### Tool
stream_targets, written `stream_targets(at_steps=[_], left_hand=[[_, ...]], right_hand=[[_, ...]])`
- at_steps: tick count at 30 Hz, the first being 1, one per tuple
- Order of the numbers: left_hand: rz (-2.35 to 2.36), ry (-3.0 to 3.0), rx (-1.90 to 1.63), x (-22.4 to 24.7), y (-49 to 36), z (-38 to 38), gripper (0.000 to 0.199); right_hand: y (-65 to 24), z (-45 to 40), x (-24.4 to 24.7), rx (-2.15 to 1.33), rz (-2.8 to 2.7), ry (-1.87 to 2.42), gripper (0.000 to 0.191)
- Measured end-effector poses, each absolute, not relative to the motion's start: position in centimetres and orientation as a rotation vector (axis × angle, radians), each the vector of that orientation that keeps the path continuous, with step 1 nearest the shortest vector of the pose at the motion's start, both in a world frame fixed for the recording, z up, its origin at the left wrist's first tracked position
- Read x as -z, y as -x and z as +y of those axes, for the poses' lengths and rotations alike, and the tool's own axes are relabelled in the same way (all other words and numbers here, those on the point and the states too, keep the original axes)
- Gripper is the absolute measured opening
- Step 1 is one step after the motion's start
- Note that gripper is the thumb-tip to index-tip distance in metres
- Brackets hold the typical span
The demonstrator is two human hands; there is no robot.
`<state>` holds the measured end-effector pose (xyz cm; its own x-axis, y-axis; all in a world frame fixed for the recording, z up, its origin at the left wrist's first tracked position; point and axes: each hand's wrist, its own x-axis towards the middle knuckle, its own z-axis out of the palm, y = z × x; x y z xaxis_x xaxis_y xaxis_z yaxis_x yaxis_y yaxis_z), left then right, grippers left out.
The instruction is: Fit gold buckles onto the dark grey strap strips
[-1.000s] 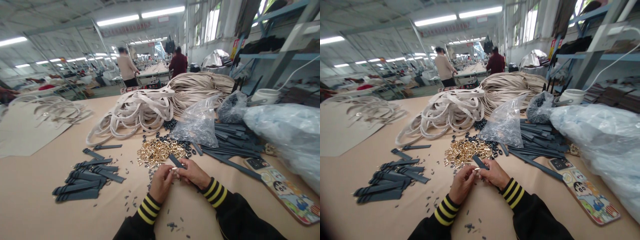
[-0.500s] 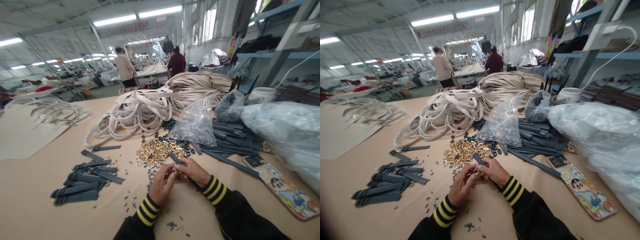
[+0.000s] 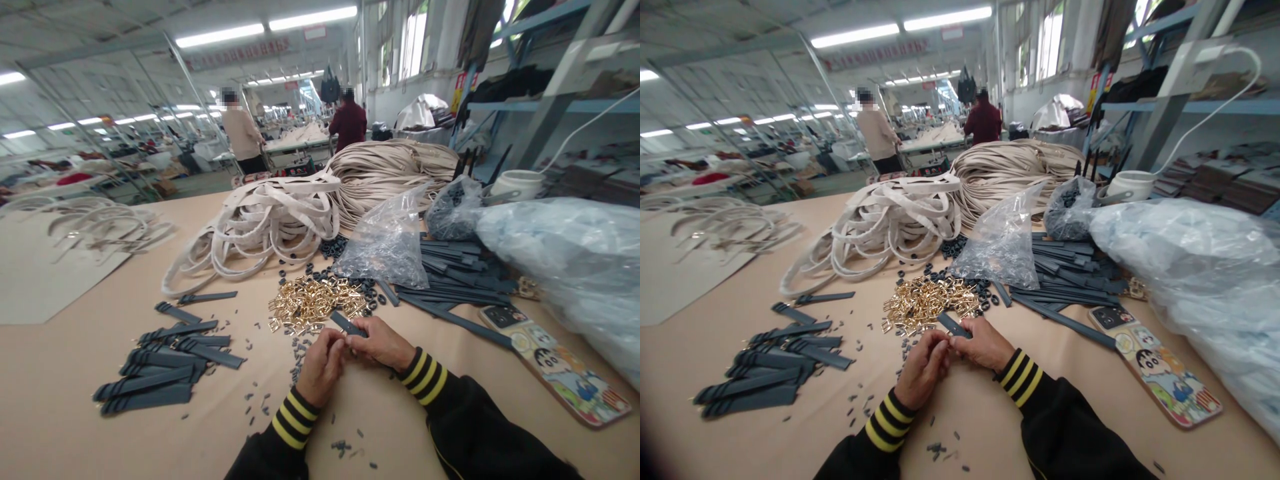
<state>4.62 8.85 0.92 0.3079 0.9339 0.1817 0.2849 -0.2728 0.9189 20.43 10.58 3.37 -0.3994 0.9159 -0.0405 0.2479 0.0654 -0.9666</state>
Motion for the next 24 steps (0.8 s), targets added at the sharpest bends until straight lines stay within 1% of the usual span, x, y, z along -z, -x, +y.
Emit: stream_targets(at_steps=[4, 7, 12, 19, 24], left_hand=[[1.113, -1.486, -1.021, -0.9, -4.9, 9.0, 0.025], [1.098, -1.397, -0.999, -1.2, -4.8, 9.3, 0.029], [1.051, -1.33, -1.002, -1.7, -4.2, 9.7, 0.027], [0.976, -1.183, -1.075, -1.4, -3.8, 9.7, 0.023], [1.036, -1.057, -1.154, -1.6, -3.4, 10.0, 0.026]], right_hand=[[-20.2, 10.4, -3.6, -1.085, -1.879, 1.157, 0.013], [-20.1, 10.3, -3.8, -1.054, -1.924, 1.162, 0.011], [-20.3, 10.4, -4.0, -1.02, -1.958, 1.194, 0.012], [-20.3, 10.5, -3.7, -1.294, -1.691, 1.349, 0.013], [-20.5, 10.4, -3.9, -1.461, -1.773, 1.141, 0.009]])
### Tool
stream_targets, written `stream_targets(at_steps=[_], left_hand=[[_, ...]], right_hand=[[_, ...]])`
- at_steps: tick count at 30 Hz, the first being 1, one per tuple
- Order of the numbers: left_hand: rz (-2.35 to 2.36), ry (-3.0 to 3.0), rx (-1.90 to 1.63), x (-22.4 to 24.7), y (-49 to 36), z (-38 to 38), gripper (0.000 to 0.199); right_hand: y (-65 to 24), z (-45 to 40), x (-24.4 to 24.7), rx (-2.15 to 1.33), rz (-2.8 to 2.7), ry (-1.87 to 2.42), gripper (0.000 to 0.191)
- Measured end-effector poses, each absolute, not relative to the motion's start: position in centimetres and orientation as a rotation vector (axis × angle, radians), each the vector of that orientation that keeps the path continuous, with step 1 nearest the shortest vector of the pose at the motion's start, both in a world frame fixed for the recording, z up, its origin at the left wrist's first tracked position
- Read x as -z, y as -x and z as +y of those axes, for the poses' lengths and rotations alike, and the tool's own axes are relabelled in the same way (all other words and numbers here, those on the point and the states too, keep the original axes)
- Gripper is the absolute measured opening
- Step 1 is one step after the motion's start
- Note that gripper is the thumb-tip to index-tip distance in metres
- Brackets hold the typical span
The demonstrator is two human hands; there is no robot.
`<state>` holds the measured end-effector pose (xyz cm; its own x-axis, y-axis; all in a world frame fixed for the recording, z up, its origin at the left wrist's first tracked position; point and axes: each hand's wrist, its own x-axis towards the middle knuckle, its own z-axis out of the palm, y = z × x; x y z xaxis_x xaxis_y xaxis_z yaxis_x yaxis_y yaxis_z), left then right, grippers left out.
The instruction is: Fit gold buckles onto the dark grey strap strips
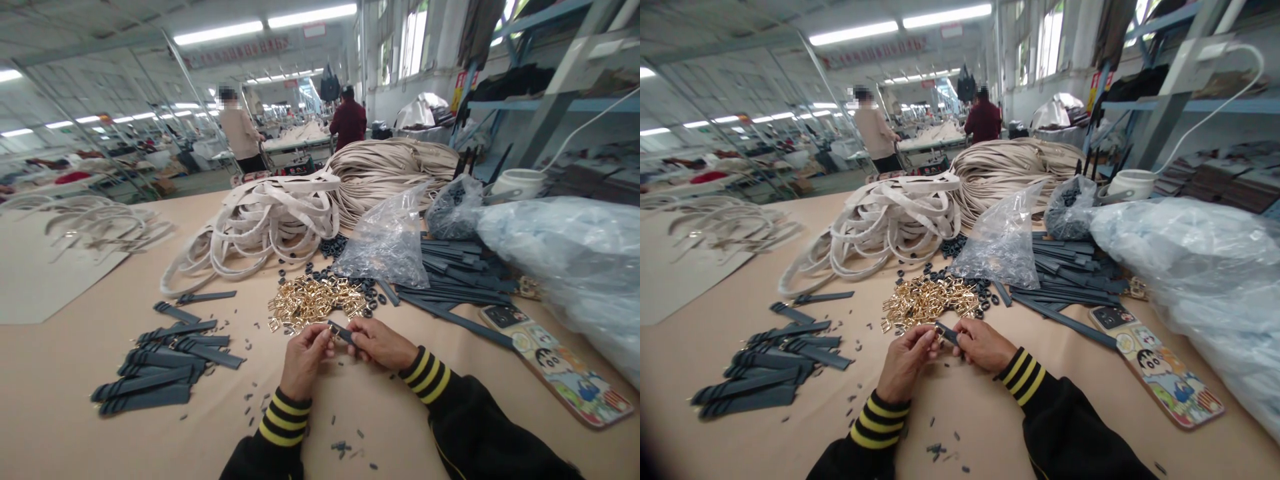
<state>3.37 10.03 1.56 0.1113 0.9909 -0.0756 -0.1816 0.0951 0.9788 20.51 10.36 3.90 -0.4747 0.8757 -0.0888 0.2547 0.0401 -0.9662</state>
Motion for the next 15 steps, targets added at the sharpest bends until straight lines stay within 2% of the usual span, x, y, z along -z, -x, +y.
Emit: stream_targets(at_steps=[6, 15], left_hand=[[0.983, -0.716, -1.244, -2.1, -3.0, 10.2, 0.029], [0.733, -0.518, -1.069, -2.2, -2.8, 10.3, 0.026]], right_hand=[[-20.9, 10.3, -4.2, -1.604, -1.755, 1.059, 0.01], [-20.8, 10.1, -5.0, -1.6, -1.793, 1.006, 0.011]])
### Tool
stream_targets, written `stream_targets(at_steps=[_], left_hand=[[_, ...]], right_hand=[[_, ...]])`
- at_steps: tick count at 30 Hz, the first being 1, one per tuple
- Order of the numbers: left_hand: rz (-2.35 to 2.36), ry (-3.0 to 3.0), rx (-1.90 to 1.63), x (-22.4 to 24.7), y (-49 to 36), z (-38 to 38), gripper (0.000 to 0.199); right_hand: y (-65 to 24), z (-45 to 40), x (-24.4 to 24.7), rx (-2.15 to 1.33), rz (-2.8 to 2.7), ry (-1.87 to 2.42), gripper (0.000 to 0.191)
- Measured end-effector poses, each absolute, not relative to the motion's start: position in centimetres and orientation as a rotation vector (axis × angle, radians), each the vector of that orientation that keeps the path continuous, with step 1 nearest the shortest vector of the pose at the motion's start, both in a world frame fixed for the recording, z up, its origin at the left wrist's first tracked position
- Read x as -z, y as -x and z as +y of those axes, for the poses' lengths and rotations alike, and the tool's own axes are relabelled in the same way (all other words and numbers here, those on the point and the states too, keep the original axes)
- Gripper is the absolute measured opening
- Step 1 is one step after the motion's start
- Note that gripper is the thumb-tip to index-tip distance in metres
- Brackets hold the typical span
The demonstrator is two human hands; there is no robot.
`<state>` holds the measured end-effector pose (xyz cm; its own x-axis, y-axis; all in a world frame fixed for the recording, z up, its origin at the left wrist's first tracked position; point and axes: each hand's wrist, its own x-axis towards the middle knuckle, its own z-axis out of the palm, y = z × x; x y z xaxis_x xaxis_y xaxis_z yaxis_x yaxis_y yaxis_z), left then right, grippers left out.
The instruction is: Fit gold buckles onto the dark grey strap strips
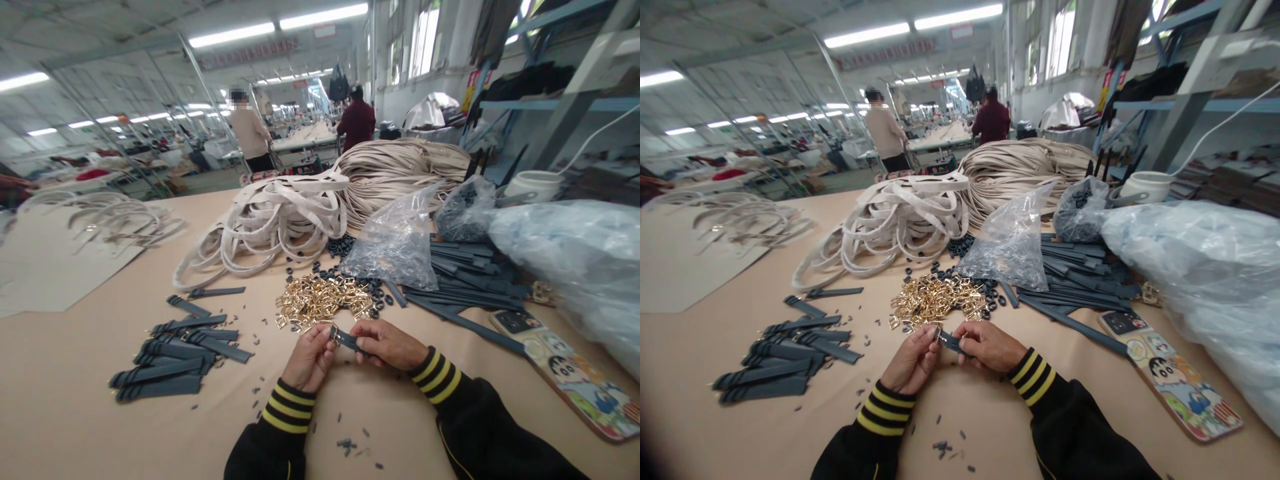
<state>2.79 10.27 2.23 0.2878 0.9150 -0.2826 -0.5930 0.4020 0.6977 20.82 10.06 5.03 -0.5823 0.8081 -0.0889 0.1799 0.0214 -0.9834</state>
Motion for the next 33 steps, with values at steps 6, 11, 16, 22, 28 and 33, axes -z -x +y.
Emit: stream_targets(at_steps=[6, 11, 16, 22, 28, 33], left_hand=[[0.616, -0.449, -0.977, -2.4, -3.4, 9.7, 0.034], [0.703, -0.613, -0.985, -1.9, -4.7, 9.2, 0.036], [0.752, -0.664, -1.056, -1.8, -5.1, 9.1, 0.037], [0.802, -0.735, -1.085, -1.8, -5.2, 9.0, 0.034], [0.753, -0.873, -1.066, -1.6, -4.7, 9.1, 0.029], [0.85, -0.889, -1.132, -1.3, -4.6, 9.4, 0.022]], right_hand=[[-20.8, 9.8, -5.2, -1.606, -1.826, 0.91, 0.011], [-20.0, 9.7, -4.8, -1.412, -1.787, 1.019, 0.003], [-19.2, 9.5, -3.8, -1.231, -1.718, 1.078, 0.009], [-19.4, 9.5, -3.4, -1.181, -1.852, 1.02, 0.005], [-19.7, 9.9, -3.9, -1.115, -1.871, 1.072, 0.004], [-19.8, 9.6, -4.2, -1.063, -1.942, 1.109, 0.004]])
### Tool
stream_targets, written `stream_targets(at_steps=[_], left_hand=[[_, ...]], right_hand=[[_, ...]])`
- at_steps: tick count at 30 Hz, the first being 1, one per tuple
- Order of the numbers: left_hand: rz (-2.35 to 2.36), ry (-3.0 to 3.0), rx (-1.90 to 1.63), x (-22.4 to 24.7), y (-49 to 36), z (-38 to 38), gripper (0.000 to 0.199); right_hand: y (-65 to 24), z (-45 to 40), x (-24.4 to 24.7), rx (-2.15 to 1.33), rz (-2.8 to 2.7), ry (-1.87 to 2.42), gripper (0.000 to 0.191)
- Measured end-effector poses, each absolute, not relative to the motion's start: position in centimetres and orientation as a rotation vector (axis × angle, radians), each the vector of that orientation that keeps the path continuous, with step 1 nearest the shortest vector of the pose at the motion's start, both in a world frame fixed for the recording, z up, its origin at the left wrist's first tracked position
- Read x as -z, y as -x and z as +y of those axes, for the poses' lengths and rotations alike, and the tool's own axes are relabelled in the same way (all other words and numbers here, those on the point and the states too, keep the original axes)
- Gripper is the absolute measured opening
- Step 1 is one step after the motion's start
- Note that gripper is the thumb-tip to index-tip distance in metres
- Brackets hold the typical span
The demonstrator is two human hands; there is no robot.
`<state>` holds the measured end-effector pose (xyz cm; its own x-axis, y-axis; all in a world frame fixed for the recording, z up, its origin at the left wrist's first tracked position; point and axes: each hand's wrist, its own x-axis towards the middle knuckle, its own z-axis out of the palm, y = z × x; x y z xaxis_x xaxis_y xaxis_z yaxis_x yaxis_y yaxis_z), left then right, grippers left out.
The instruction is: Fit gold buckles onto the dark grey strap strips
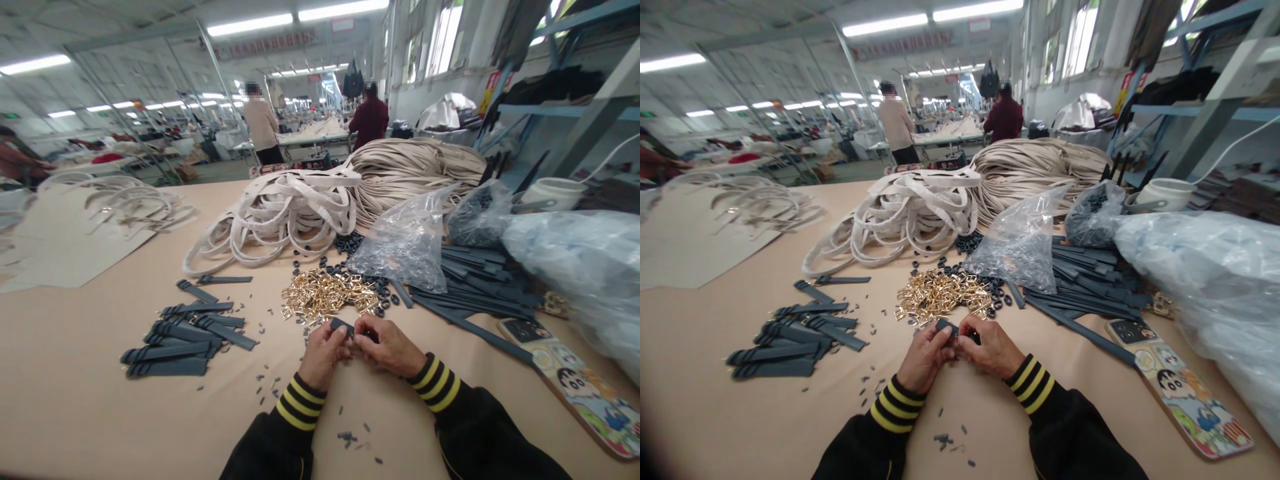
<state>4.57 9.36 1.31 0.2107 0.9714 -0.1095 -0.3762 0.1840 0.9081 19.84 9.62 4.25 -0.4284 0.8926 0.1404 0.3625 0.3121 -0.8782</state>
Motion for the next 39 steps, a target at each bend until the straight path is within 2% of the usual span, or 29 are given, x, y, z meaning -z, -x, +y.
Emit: stream_targets(at_steps=[18, 28, 35, 39], left_hand=[[1.123, -1.285, -1.161, -1.2, -5.2, 9.3, 0.018], [1.076, -1.144, -1.156, -1.5, -5.1, 9.4, 0.02], [1.037, -1.163, -1.173, -1.4, -5.0, 9.3, 0.02], [1.009, -1.245, -1.173, -1.3, -5.0, 9.3, 0.017]], right_hand=[[-19.3, 9.8, -2.5, -1.068, -1.785, 1.276, 0.005], [-20.0, 9.8, -4.0, -1.624, -1.526, 1.174, 0.021], [-20.1, 9.7, -3.9, -1.743, -1.45, 1.097, 0.026], [-19.9, 9.7, -3.5, -1.701, -1.482, 1.095, 0.028]])
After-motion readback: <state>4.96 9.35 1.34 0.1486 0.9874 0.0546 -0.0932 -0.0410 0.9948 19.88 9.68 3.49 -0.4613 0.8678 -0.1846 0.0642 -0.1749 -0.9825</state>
